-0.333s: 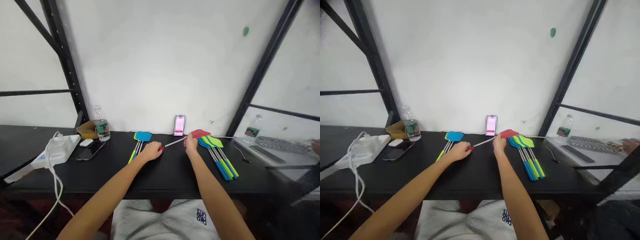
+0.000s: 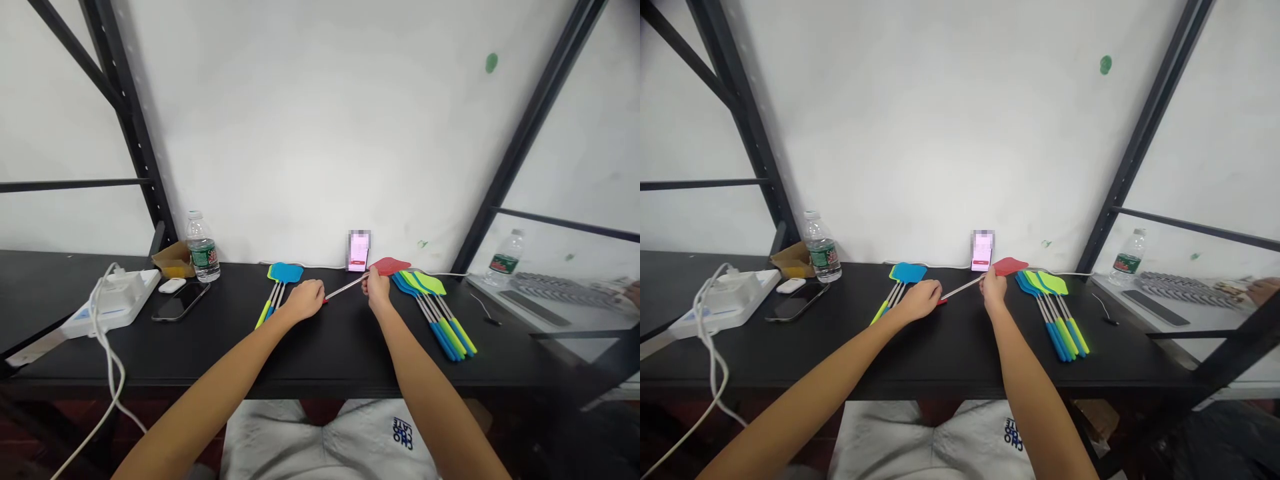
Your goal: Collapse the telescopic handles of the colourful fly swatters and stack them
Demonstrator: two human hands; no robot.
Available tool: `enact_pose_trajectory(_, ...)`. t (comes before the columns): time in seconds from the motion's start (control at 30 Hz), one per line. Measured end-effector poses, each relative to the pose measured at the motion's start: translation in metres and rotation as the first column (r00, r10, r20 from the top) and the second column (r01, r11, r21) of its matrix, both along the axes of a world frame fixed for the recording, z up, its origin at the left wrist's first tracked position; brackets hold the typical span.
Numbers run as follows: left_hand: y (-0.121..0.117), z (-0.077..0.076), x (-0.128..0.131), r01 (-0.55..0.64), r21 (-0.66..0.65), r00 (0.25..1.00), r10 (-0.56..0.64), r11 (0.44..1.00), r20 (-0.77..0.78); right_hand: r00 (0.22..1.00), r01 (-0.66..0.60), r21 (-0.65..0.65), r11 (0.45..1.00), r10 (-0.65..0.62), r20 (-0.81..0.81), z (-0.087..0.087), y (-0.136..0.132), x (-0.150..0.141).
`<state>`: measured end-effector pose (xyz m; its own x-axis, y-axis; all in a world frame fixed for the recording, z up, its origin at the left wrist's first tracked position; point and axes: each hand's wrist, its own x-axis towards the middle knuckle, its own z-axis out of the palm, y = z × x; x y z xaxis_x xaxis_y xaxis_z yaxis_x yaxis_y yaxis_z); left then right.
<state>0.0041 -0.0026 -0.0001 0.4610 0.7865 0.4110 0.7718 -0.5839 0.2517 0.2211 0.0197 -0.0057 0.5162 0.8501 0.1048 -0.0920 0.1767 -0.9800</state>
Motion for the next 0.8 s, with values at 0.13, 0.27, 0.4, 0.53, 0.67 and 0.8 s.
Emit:
enact_pose_trajectory(0.13,-0.008,0.006,0.004,0.097,0.028,0.984,-0.100,0.995,0.146,0.990,-0.123,-0.024,0.992,0.121,-0.073,0.006,-0.009,-0.016)
enact_pose_trajectory(0.27,-0.014,0.011,0.006,0.167,-0.021,0.967,-0.160,0.986,0.200,0.917,-0.396,-0.006,0.918,0.395,-0.056,0.006,-0.017,-0.035)
enact_pose_trajectory(0.4,-0.017,0.012,0.007,0.245,-0.116,0.948,-0.212,0.963,0.237,0.857,-0.514,-0.036,0.857,0.513,-0.044,0.001,-0.022,-0.049)
enact_pose_trajectory(0.53,-0.017,0.010,0.011,0.319,-0.178,0.911,-0.249,0.931,0.328,0.830,-0.553,-0.081,0.829,0.556,0.034,-0.002,-0.021,-0.050)
enact_pose_trajectory(0.67,-0.015,0.008,0.012,0.315,-0.237,0.910,-0.222,0.919,0.350,0.850,-0.476,-0.128,0.870,0.493,0.187,-0.003,-0.021,-0.049)
enact_pose_trajectory(0.8,-0.016,0.011,0.010,0.283,-0.172,0.920,-0.216,0.944,0.327,0.816,-0.479,-0.141,0.866,0.499,0.291,-0.008,-0.023,-0.053)
